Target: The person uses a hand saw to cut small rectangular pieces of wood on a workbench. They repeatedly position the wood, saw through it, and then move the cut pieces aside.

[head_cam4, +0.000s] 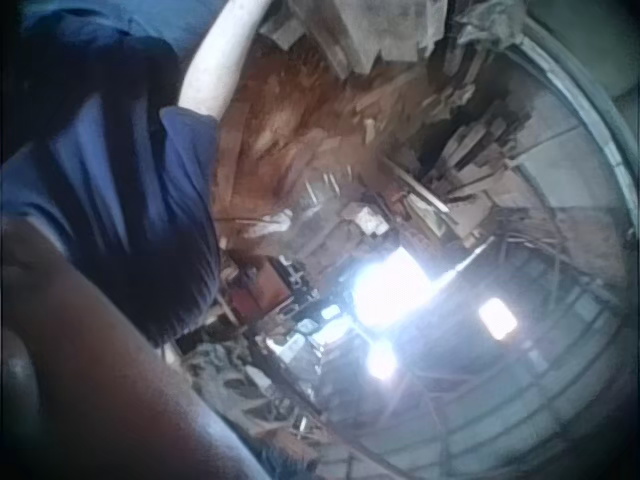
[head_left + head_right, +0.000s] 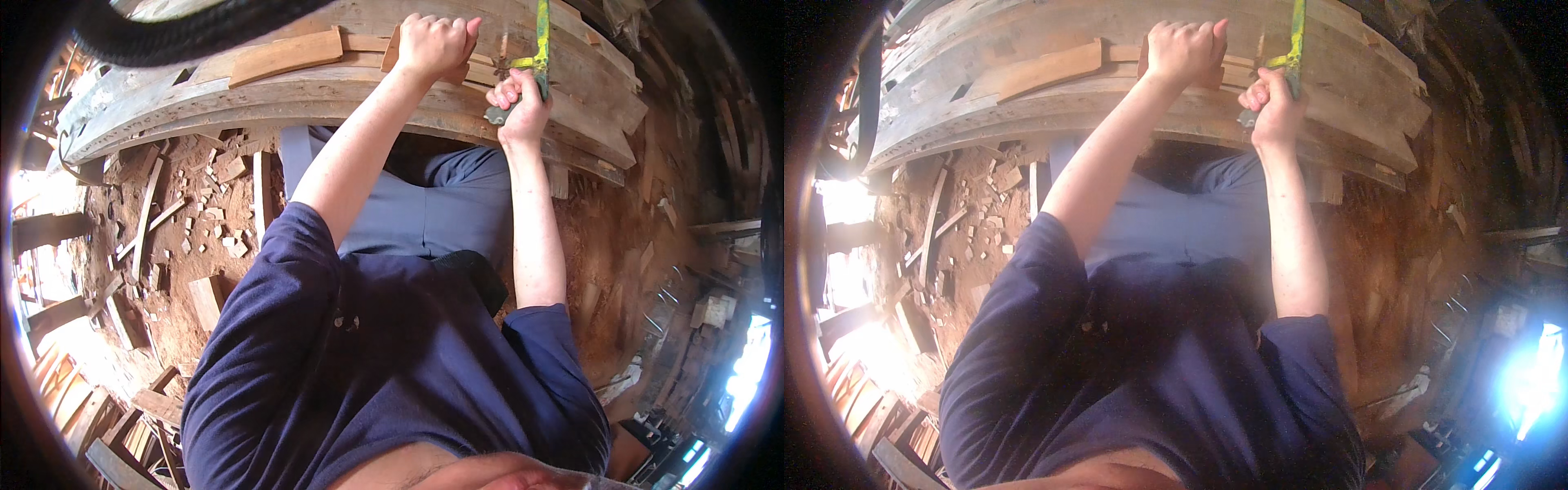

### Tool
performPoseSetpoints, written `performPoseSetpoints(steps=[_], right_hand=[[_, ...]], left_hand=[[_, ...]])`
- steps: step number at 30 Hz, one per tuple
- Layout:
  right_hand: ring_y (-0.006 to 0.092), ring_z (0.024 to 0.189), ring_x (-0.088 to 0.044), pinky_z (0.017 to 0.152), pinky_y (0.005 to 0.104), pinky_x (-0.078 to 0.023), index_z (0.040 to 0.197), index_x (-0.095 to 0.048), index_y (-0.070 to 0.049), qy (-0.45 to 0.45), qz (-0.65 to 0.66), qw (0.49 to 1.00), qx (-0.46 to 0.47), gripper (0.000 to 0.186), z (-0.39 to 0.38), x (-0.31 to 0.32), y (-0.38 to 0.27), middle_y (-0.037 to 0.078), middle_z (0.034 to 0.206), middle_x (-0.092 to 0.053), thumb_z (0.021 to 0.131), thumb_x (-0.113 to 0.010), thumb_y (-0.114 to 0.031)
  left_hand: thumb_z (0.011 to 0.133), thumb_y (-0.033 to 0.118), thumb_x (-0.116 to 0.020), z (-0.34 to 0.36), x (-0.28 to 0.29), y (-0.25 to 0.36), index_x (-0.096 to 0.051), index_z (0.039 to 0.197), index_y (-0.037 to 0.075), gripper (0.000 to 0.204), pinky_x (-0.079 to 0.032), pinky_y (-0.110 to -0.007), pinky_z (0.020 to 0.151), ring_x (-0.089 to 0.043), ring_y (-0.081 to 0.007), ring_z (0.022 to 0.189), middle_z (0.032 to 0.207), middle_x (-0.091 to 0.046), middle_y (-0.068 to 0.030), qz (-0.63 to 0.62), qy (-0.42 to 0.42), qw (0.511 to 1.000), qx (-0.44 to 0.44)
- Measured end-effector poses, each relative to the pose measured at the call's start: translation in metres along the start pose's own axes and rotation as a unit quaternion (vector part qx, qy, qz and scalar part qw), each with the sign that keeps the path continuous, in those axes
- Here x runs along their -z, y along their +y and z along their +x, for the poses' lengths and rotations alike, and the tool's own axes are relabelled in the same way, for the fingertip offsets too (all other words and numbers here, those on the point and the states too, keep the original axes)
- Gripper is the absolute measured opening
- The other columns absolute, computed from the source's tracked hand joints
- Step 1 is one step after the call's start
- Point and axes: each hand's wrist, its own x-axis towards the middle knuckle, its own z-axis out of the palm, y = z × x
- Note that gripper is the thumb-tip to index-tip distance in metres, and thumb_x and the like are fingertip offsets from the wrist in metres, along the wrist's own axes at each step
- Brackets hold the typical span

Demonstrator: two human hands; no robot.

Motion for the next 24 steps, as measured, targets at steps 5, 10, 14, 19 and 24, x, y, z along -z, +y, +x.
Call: performPoseSetpoints(steps=[5,10,14,19,24], right_hand=[[0.0106,0.050,-0.039,0.054,0.0314,-0.035,0.070,-0.043,-0.014,0.004,0.053,0.996,-0.076,0.028,-0.023,-0.021,0.006,-0.003,0.059,-0.039,0.090,-0.063,-0.013],[0.0106,0.049,-0.039,0.053,0.0306,-0.034,0.071,-0.042,-0.015,0.011,0.039,0.992,-0.119,0.029,-0.052,-0.026,0.010,-0.004,0.058,-0.035,0.091,-0.062,-0.013],[0.0093,0.049,-0.036,0.053,0.0288,-0.032,0.070,-0.039,-0.017,-0.011,-0.005,0.993,-0.121,0.032,-0.044,-0.026,0.002,-0.004,0.057,-0.038,0.095,-0.059,-0.015],[0.0094,0.048,-0.037,0.051,0.0287,-0.032,0.069,-0.043,-0.015,0.018,-0.050,0.992,-0.113,0.031,-0.044,-0.031,0.007,-0.004,0.058,-0.039,0.092,-0.064,-0.012],[0.0112,0.053,-0.042,0.052,0.0283,-0.035,0.069,-0.044,-0.014,0.017,-0.073,0.992,-0.100,0.029,-0.063,-0.030,0.022,-0.002,0.060,-0.041,0.088,-0.066,-0.007]], left_hand=[[0.098,0.031,-0.062,0.001,-0.010,-0.001,-0.053,0.051,0.020,0.049,-0.042,-0.037,0.046,-0.058,-0.0220,0.039,0.044,-0.056,0.0000,0.015,0.013,1.000,0.015],[0.098,0.032,-0.063,0.003,-0.014,-0.004,-0.051,0.049,0.020,0.051,-0.042,-0.036,0.046,-0.058,-0.0205,0.039,0.044,-0.056,0.0001,0.031,0.029,0.999,0.010],[0.100,0.034,-0.059,0.003,-0.008,0.001,-0.053,0.049,0.019,0.054,-0.045,-0.038,0.049,-0.060,-0.0230,0.041,0.045,-0.058,-0.0028,0.005,0.016,1.000,0.026],[0.099,0.031,-0.060,0.006,0.003,0.006,-0.059,0.055,0.019,0.045,-0.049,-0.043,0.057,-0.065,-0.0259,0.049,0.053,-0.064,-0.0066,-0.028,-0.005,0.998,0.054],[0.099,0.027,-0.058,0.011,0.004,0.002,-0.057,0.054,0.019,0.045,-0.049,-0.044,0.057,-0.064,-0.0266,0.047,0.051,-0.063,-0.0070,-0.036,-0.032,0.997,0.060]])
